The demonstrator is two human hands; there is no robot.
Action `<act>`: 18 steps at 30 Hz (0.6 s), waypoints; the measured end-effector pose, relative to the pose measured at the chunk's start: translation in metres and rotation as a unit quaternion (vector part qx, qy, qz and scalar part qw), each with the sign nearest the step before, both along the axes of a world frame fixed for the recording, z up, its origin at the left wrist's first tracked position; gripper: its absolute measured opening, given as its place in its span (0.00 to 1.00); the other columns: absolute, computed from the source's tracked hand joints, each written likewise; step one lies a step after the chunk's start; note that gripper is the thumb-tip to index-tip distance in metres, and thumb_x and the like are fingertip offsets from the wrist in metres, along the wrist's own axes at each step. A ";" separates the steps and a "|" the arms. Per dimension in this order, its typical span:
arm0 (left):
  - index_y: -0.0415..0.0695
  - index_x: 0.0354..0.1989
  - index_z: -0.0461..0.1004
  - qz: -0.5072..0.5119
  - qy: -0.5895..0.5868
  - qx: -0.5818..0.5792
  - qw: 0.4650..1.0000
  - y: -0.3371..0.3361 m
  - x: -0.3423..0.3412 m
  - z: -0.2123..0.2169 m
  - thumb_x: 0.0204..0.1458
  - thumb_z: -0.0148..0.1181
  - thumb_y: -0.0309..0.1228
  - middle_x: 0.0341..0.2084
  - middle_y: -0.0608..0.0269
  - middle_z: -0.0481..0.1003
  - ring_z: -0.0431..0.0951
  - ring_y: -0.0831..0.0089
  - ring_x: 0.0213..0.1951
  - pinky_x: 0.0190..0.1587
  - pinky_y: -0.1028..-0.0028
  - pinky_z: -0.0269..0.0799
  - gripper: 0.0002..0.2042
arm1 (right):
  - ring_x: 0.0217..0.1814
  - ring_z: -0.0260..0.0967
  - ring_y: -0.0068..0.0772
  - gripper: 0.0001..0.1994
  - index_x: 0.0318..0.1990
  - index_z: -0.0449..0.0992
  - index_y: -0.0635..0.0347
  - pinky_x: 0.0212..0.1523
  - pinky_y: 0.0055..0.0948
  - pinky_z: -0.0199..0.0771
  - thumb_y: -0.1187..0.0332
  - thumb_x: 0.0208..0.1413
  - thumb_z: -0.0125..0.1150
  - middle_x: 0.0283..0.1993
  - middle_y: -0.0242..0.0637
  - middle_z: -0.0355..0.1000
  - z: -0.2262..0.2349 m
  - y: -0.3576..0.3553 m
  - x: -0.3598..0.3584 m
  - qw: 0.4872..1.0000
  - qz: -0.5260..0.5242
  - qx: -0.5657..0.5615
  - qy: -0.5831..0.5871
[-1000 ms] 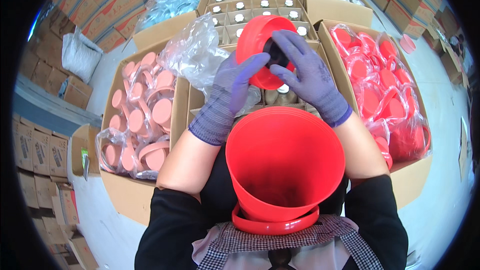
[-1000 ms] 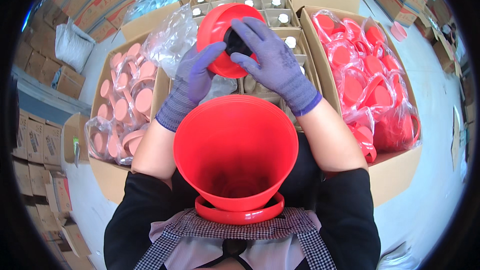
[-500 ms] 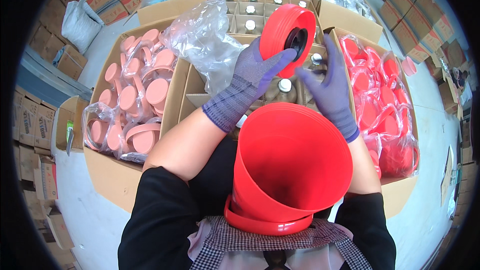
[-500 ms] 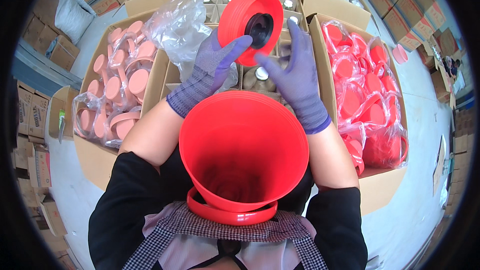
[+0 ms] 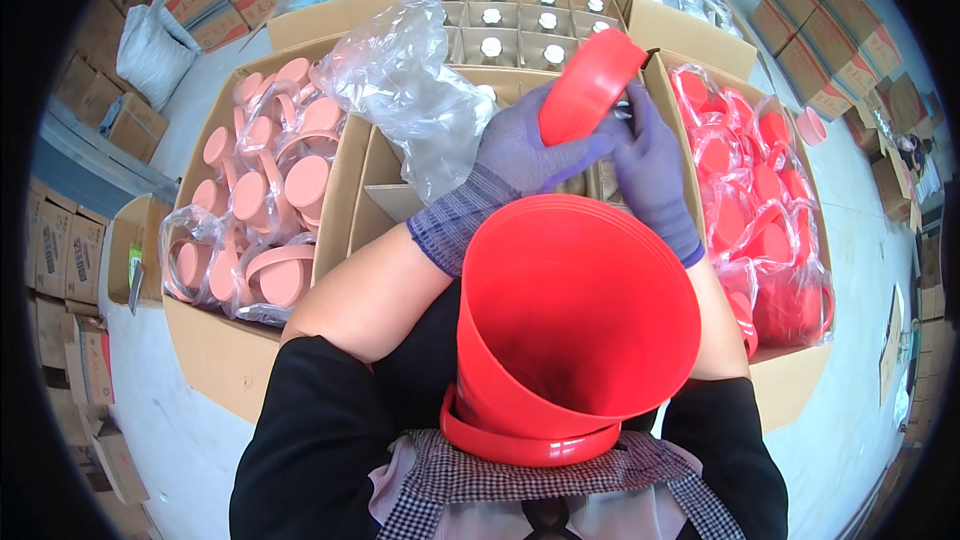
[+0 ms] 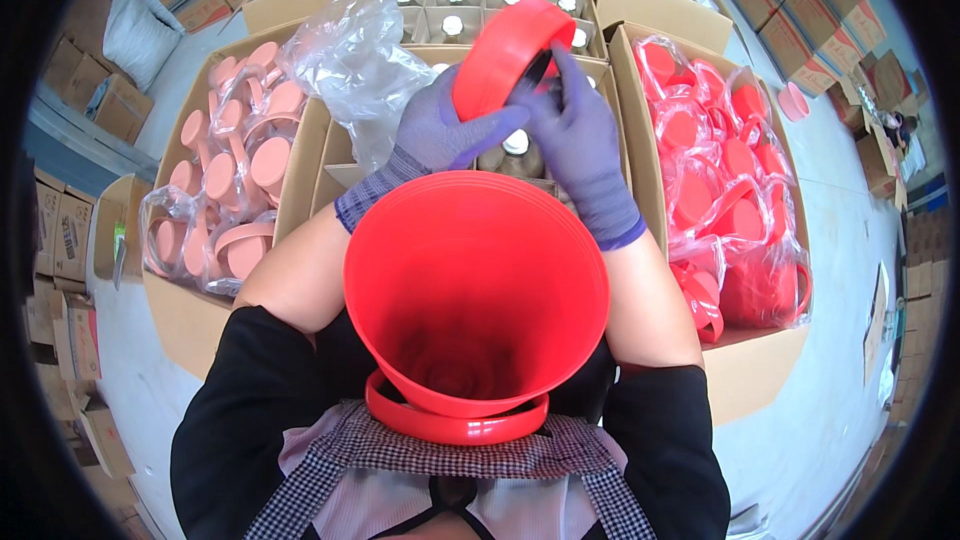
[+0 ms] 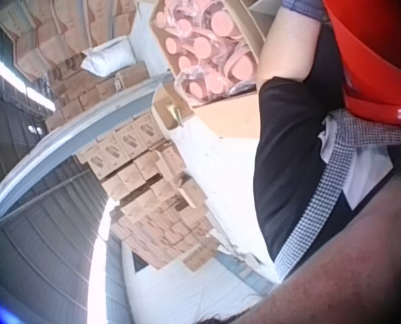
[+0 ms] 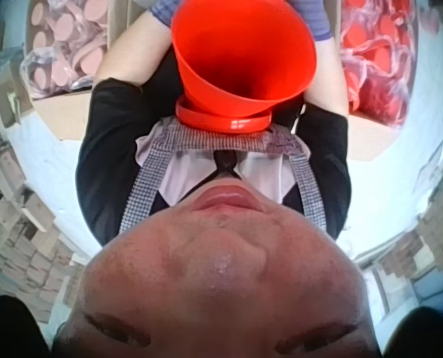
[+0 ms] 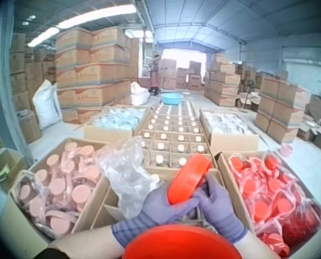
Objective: The person assembles pink and red watering cans by inserting a metal sphere into the can body, attaching the lid, and placing each completed unit into a plastic bag. The person then places the bagged units into cardboard boxes.
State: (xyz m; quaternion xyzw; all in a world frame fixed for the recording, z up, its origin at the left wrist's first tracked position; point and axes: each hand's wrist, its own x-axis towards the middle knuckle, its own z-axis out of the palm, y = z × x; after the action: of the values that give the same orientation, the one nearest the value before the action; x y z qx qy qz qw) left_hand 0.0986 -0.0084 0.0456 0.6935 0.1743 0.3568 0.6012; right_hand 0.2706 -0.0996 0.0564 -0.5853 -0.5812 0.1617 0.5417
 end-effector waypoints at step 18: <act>0.48 0.42 0.85 -0.024 0.425 0.545 0.722 0.139 -0.050 -0.101 0.57 0.58 0.49 0.36 0.48 0.83 0.84 0.49 0.38 0.50 0.54 0.75 0.19 | 0.59 0.75 0.43 0.30 0.62 0.73 0.61 0.59 0.39 0.74 0.55 0.56 0.71 0.57 0.48 0.76 -0.090 -0.029 0.068 0.958 -0.121 -0.233 -0.111</act>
State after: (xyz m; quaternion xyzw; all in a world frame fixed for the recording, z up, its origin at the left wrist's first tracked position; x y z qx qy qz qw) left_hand 0.0483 0.1308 -0.0557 0.9844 0.1702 0.0435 -0.0097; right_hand 0.3382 -0.1288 -0.0341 -0.7756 -0.5089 0.1597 0.3376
